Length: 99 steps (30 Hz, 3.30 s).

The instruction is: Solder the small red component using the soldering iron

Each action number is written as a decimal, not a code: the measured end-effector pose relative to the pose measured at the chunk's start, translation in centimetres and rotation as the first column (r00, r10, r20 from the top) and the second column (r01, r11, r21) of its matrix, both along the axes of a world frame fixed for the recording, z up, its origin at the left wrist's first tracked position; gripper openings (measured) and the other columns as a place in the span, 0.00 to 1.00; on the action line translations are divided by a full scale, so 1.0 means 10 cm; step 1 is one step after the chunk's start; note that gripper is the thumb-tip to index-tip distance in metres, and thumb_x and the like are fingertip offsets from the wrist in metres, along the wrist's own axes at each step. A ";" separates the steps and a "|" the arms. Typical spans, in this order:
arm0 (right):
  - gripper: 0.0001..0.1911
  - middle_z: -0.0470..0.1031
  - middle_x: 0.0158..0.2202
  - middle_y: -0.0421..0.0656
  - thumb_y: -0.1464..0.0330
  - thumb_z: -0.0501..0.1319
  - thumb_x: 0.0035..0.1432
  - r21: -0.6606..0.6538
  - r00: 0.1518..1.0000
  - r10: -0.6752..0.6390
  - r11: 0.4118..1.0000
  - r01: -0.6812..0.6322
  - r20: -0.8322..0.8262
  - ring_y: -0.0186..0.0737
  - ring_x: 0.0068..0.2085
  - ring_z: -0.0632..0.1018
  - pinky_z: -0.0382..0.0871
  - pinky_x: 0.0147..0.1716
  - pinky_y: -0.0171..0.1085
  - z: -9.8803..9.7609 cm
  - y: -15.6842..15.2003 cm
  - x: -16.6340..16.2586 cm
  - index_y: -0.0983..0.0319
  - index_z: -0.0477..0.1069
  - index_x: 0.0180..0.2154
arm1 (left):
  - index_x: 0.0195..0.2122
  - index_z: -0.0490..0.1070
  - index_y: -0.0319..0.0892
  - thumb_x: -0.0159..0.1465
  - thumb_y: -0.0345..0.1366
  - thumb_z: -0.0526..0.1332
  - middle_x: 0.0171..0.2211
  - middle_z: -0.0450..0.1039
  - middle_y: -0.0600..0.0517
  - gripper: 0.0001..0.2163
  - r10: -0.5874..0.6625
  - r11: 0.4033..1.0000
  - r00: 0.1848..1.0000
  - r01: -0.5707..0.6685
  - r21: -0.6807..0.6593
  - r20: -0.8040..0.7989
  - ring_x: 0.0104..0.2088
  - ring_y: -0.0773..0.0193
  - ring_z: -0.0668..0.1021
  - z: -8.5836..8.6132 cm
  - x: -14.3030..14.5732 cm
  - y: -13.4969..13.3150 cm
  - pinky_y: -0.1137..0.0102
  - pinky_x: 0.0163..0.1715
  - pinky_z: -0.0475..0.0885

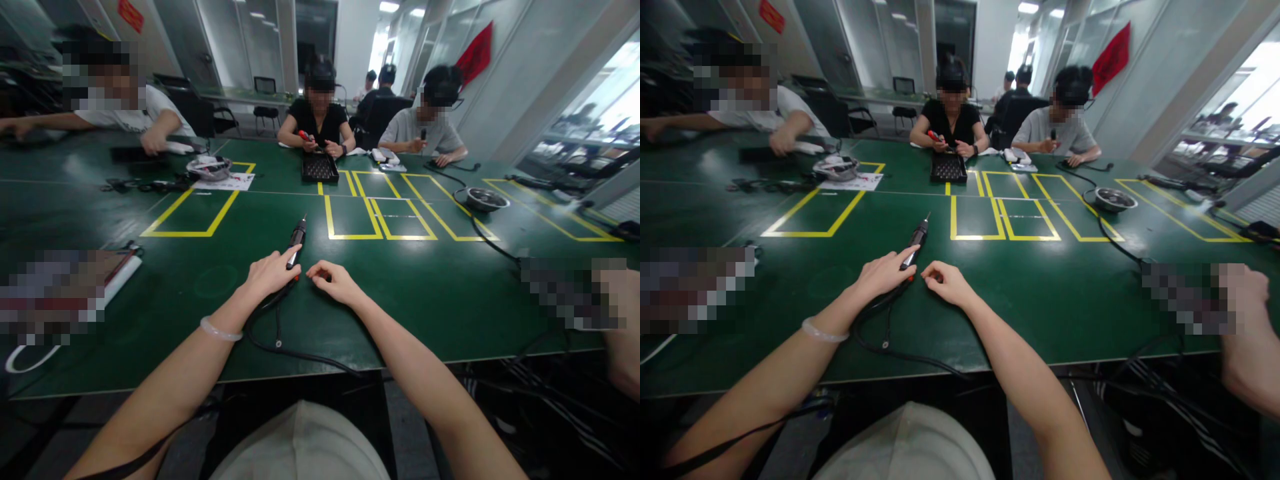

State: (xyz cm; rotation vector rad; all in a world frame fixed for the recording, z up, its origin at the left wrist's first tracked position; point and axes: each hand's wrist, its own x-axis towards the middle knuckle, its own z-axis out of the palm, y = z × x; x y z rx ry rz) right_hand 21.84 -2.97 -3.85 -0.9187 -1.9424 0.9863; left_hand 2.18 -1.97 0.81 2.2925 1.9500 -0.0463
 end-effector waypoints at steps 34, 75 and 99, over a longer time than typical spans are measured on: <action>0.05 0.72 0.30 0.39 0.71 0.59 0.57 0.023 0.996 -0.038 0.999 0.036 0.077 0.31 0.29 0.70 0.64 0.31 0.31 0.05 -0.02 0.03 0.63 0.73 0.35 | 0.46 0.68 0.43 0.68 0.48 0.43 0.46 0.72 0.44 0.20 0.351 0.924 0.877 -0.267 0.273 -0.330 0.43 0.53 0.74 0.17 -1.94 0.00 0.67 0.36 0.68; 0.18 0.74 0.23 0.39 0.53 0.60 0.58 -0.331 0.943 -0.097 0.943 -0.015 -0.320 0.30 0.21 0.72 0.64 0.21 0.30 -0.01 0.10 0.02 0.63 0.66 0.33 | 0.48 0.68 0.43 0.62 0.35 0.61 0.40 0.75 0.50 0.13 -0.338 0.941 0.544 0.187 0.281 0.768 0.41 0.62 0.77 -0.15 0.22 -0.19 0.66 0.45 0.72; 0.18 0.74 0.35 0.40 0.61 0.70 0.47 -0.252 0.921 -0.083 0.968 -0.017 -0.381 0.30 0.28 0.72 0.67 0.29 0.32 -0.05 0.12 0.04 0.61 0.68 0.36 | 0.41 0.72 0.41 0.62 0.42 0.62 0.39 0.75 0.49 0.11 -0.258 0.965 0.464 0.155 0.210 0.847 0.39 0.62 0.78 -0.23 0.13 -0.10 0.66 0.43 0.73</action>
